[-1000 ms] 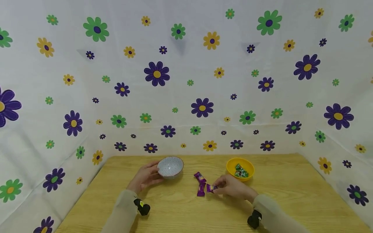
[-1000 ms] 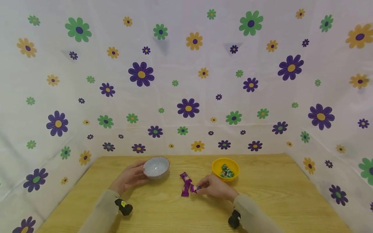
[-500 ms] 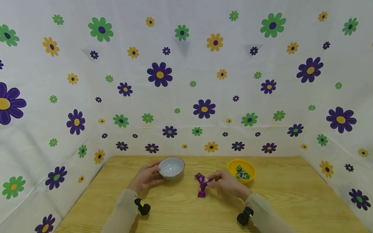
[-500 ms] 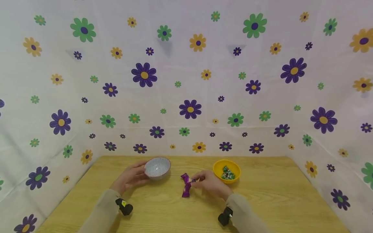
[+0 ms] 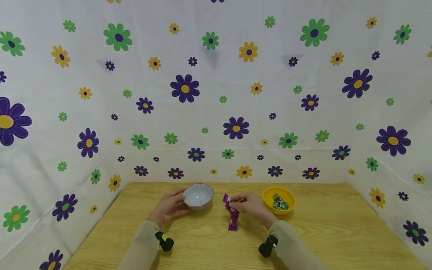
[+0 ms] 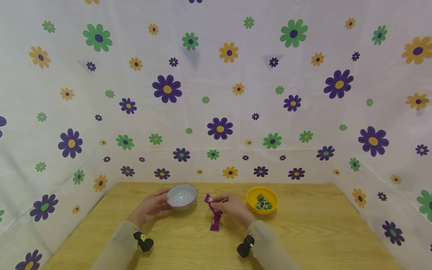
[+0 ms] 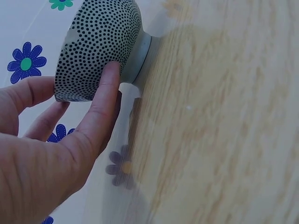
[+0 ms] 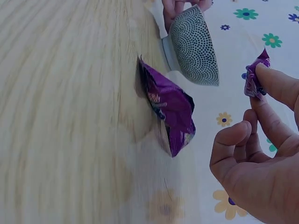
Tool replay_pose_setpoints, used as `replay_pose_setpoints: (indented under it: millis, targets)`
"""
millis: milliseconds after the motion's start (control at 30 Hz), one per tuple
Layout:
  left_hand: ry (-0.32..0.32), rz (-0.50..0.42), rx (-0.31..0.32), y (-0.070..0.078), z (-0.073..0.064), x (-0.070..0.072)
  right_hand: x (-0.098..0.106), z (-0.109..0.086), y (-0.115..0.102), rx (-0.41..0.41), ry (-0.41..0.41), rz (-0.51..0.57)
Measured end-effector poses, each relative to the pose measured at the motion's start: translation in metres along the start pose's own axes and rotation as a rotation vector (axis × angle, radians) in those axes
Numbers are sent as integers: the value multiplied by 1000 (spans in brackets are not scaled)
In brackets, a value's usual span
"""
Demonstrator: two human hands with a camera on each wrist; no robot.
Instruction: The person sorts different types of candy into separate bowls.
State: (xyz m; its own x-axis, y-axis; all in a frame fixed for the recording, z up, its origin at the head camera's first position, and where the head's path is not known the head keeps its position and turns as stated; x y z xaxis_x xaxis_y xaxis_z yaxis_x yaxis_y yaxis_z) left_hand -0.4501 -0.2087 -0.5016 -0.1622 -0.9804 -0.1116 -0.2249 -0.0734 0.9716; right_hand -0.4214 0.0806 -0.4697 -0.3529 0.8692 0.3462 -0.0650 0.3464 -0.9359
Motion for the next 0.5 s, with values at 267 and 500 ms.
replay_pose_setpoints:
  millis: [267,500]
  targets:
    - [8,-5,-6,0,2,2,-17,15,-11,-24,-1,62]
    - [3,-8,-8,-1,1,2,-35,24,-24,3,-9,89]
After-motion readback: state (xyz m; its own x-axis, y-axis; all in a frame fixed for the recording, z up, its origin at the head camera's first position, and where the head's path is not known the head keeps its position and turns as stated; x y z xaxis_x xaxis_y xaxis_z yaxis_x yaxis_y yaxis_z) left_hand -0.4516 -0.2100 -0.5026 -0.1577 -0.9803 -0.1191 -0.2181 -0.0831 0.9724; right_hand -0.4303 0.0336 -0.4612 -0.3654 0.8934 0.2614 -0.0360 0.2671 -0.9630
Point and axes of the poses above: each hand's wrist, its own z-axis towards the middle knuckle, its own x-axis out of the back of the hand, y = z × x, the point moved 9 cm from there along z, towards the middle knuckle, and after that the axes turned 4 degrees about -y, right-handed, at the moved point
